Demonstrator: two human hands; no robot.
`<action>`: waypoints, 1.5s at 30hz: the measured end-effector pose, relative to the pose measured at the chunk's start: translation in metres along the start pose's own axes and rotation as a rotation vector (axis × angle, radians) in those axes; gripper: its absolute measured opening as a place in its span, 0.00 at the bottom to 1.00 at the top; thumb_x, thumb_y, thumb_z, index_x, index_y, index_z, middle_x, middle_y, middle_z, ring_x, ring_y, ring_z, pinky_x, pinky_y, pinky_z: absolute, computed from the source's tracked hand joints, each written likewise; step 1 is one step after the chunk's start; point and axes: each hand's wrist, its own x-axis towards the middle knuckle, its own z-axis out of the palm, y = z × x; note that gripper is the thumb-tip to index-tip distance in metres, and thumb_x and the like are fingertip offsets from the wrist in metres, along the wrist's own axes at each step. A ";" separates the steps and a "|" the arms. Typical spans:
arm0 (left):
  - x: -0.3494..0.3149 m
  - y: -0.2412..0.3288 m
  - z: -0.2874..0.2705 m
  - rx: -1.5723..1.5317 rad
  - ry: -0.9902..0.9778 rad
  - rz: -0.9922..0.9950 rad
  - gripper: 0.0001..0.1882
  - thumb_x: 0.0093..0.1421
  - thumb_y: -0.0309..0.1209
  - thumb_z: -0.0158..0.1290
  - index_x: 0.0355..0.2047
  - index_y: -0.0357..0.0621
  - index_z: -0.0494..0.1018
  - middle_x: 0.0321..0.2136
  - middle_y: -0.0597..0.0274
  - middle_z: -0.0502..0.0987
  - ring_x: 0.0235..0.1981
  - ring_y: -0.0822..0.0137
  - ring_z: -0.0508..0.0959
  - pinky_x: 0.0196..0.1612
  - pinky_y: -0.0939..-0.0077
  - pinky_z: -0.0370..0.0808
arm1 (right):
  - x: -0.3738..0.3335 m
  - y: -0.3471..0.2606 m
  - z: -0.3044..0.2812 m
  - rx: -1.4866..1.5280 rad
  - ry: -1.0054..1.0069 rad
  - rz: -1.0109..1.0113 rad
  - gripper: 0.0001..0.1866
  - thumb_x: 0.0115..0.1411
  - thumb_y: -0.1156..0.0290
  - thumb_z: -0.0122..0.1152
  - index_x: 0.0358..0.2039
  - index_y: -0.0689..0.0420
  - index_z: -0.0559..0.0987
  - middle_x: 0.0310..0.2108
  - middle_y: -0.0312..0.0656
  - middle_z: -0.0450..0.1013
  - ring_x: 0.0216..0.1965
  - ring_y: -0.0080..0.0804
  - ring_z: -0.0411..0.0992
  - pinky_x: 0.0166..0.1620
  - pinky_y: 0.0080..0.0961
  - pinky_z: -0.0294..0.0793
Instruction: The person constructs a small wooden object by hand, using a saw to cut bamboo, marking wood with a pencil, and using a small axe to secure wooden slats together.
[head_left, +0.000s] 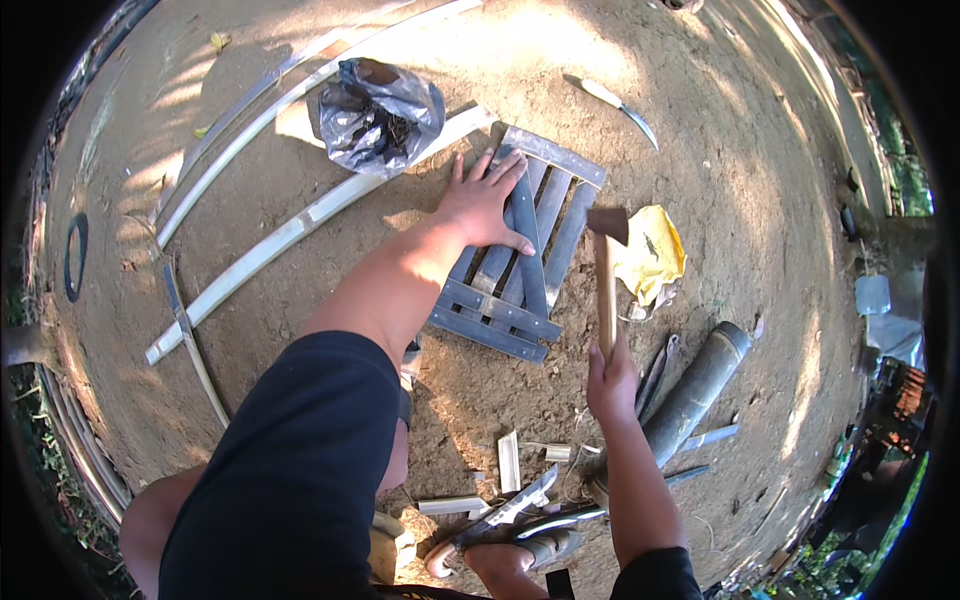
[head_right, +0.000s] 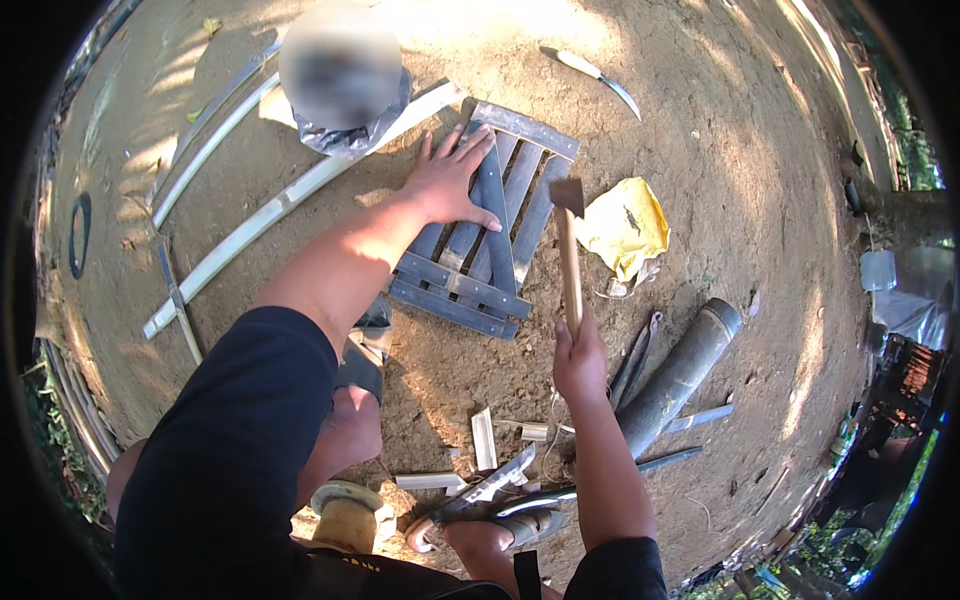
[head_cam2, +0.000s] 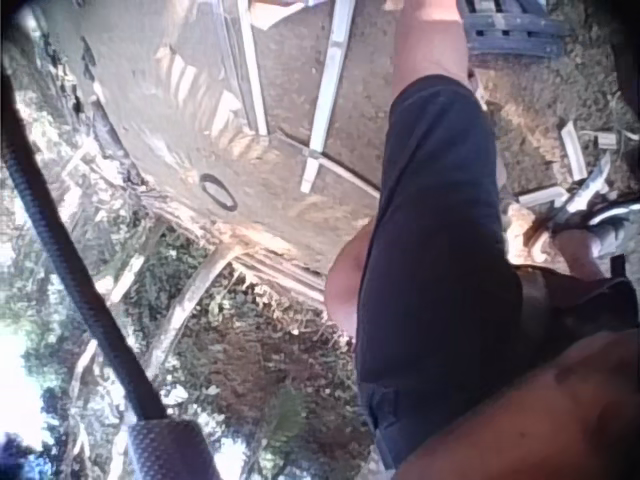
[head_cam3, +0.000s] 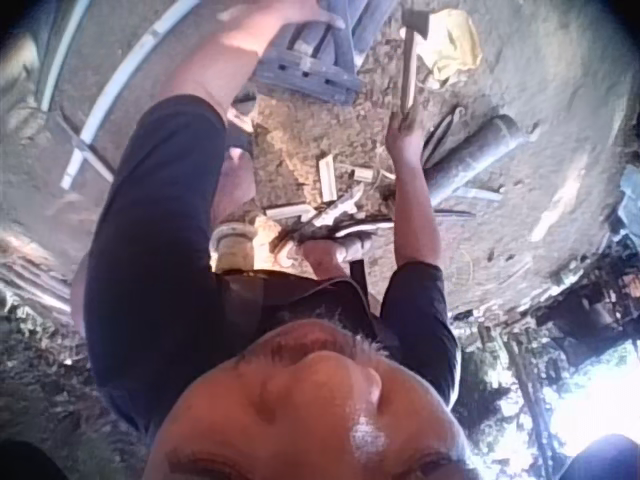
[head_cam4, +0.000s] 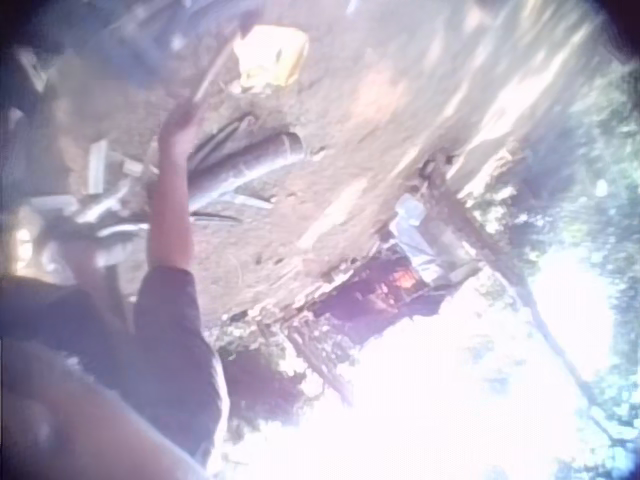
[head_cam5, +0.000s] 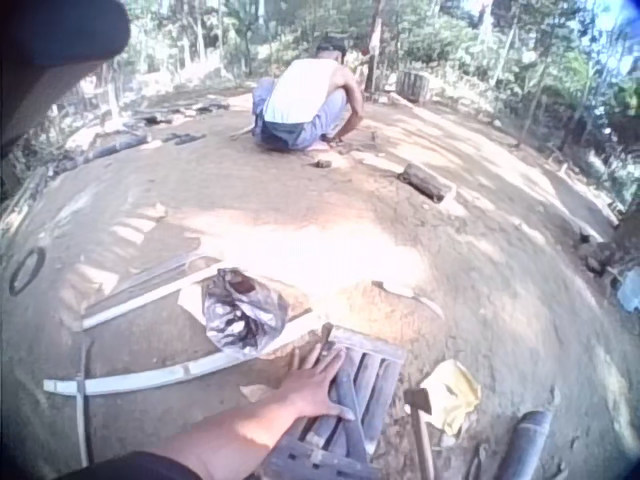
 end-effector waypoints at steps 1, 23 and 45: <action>0.002 0.012 -0.001 -0.015 0.015 -0.021 0.77 0.39 0.74 0.65 0.78 0.50 0.39 0.79 0.62 0.41 0.78 0.52 0.40 0.77 0.38 0.35 | -0.011 0.014 -0.015 -0.030 0.005 0.049 0.28 0.68 0.70 0.57 0.66 0.62 0.65 0.34 0.62 0.76 0.34 0.64 0.77 0.37 0.52 0.76; -0.067 0.262 -0.102 -0.439 0.529 -0.321 0.23 0.71 0.47 0.52 0.32 0.36 0.73 0.18 0.56 0.77 0.17 0.61 0.81 0.24 0.64 0.76 | -0.149 0.094 -0.277 -0.063 -0.034 0.417 0.44 0.59 0.56 0.70 0.73 0.49 0.61 0.64 0.52 0.63 0.64 0.52 0.64 0.63 0.46 0.69; -0.564 0.528 -0.470 -2.165 -1.269 1.215 0.13 0.60 0.37 0.60 0.36 0.45 0.68 0.22 0.67 0.66 0.25 0.68 0.70 0.34 0.73 0.70 | -0.579 -0.413 -0.596 0.438 0.510 -0.323 0.27 0.57 0.67 0.76 0.55 0.62 0.78 0.36 0.46 0.78 0.31 0.33 0.79 0.37 0.30 0.80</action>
